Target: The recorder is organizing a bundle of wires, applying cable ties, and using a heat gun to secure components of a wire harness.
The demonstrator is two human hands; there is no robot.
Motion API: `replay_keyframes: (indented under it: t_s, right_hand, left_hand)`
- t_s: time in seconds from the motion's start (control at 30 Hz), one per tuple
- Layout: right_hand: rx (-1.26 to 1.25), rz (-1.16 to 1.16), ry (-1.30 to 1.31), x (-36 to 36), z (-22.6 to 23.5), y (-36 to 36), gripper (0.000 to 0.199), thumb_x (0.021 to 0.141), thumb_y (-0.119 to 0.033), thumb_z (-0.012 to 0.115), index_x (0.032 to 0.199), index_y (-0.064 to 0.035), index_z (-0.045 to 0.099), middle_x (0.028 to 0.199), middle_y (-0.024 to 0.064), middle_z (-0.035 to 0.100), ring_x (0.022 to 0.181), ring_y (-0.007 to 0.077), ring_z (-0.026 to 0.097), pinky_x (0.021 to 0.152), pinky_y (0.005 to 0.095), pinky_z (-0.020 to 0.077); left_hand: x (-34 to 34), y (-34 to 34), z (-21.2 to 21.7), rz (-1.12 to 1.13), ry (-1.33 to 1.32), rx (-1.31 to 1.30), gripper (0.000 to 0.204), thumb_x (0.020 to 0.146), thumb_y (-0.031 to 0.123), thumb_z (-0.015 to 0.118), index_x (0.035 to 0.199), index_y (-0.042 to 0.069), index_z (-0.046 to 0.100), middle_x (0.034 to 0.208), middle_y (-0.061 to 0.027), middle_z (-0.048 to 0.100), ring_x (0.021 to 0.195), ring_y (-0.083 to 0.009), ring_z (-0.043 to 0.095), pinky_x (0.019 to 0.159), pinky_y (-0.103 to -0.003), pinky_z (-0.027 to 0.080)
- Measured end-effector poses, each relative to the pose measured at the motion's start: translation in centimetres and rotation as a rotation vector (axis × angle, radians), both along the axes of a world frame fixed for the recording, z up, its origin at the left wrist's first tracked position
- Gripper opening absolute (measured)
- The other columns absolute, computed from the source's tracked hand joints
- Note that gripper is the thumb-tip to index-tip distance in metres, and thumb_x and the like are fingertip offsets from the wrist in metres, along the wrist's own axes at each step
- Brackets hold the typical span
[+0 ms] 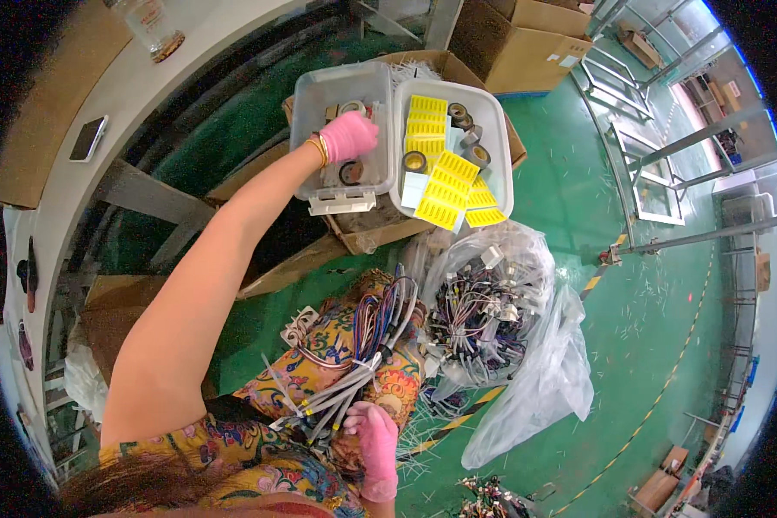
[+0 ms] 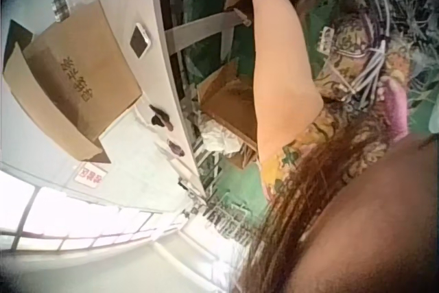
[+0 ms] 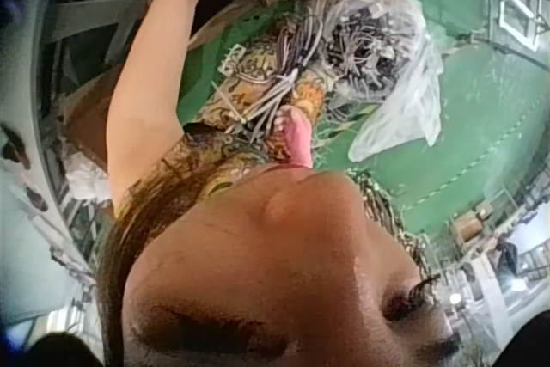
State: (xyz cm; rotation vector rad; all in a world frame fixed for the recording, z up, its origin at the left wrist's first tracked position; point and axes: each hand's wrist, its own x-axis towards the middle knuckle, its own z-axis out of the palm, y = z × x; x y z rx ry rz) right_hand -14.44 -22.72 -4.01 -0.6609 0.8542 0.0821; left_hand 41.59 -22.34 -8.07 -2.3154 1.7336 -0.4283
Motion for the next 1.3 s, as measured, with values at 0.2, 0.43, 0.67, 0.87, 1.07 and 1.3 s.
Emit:
replay_keyframes:
  t_s: [0.2,0.43,0.67,0.87,1.07,1.3]
  right_hand:
    - [-0.044,-0.014,-0.035,-0.7,-0.2,0.6,0.035,0.097,-0.025,0.049,0.108,0.0065,0.057,0.091,0.0129,0.064,0.072,0.0174,0.061,0.063,0.0277,0.0475]
    - [-0.526,0.011,0.101,2.7,5.2,-0.3,0.024,0.089,-0.02,0.055,0.102,-0.0026,0.065,0.09,0.0048,0.063,0.071,0.0089,0.057,0.062,0.0211,0.0429]
    - [-1.092,-0.022,-0.272,9.0,13.3,0.4,0.015,0.084,-0.002,0.063,0.098,0.0007,0.065,0.087,-0.001,0.06,0.075,0.0066,0.052,0.069,0.0205,0.0426]
    - [-0.783,-0.038,-0.283,4.7,13.7,2.3,0.015,0.09,-0.012,0.058,0.088,0.0005,0.066,0.077,0.0,0.062,0.067,0.0042,0.052,0.062,0.019,0.0399]
    - [-0.725,-0.048,-0.288,2.0,14.6,3.5,0.016,0.091,-0.013,0.058,0.091,0.0011,0.066,0.075,-0.0004,0.062,0.06,0.004,0.051,0.057,0.0185,0.0399]
    - [-1.889,-0.073,-0.34,1.9,13.1,4.3,0.015,0.079,-0.001,0.069,0.093,-0.004,0.065,0.072,0.0048,0.062,0.053,0.0118,0.054,0.049,0.0274,0.0418]
  left_hand:
    - [-2.3,2.7,5.4,0.149,-0.006,-0.198,0.007,0.075,0.013,0.062,0.076,0.009,0.067,0.069,-0.0094,0.063,0.067,-0.0252,0.065,0.06,-0.036,0.052]
    - [-19.1,7.5,15.6,0.323,1.485,-0.753,0.02,0.079,0.018,0.068,0.088,0.0,0.065,0.079,-0.0005,0.062,0.072,-0.0081,0.055,0.067,-0.024,0.046]
    - [-34.8,11.8,16.2,0.248,1.896,-0.486,0.017,0.082,0.013,0.066,0.088,-0.001,0.064,0.073,0.0004,0.059,0.07,-0.0062,0.052,0.063,-0.024,0.045]
    - [-39.3,14.7,17.1,0.245,1.992,-0.514,0.016,0.084,0.012,0.063,0.092,-0.002,0.064,0.078,-0.0003,0.06,0.074,-0.0064,0.053,0.07,-0.023,0.046]
    - [-41.4,16.5,17.5,0.294,2.231,-0.807,0.014,0.09,0.013,0.053,0.096,0.001,0.057,0.088,-0.0026,0.06,0.079,-0.0089,0.056,0.076,-0.023,0.046]
    - [-43.2,14.2,19.1,0.237,1.897,-0.925,0.018,0.081,0.014,0.07,0.092,0.0,0.066,0.083,0.0003,0.064,0.075,-0.0027,0.053,0.068,-0.018,0.043]
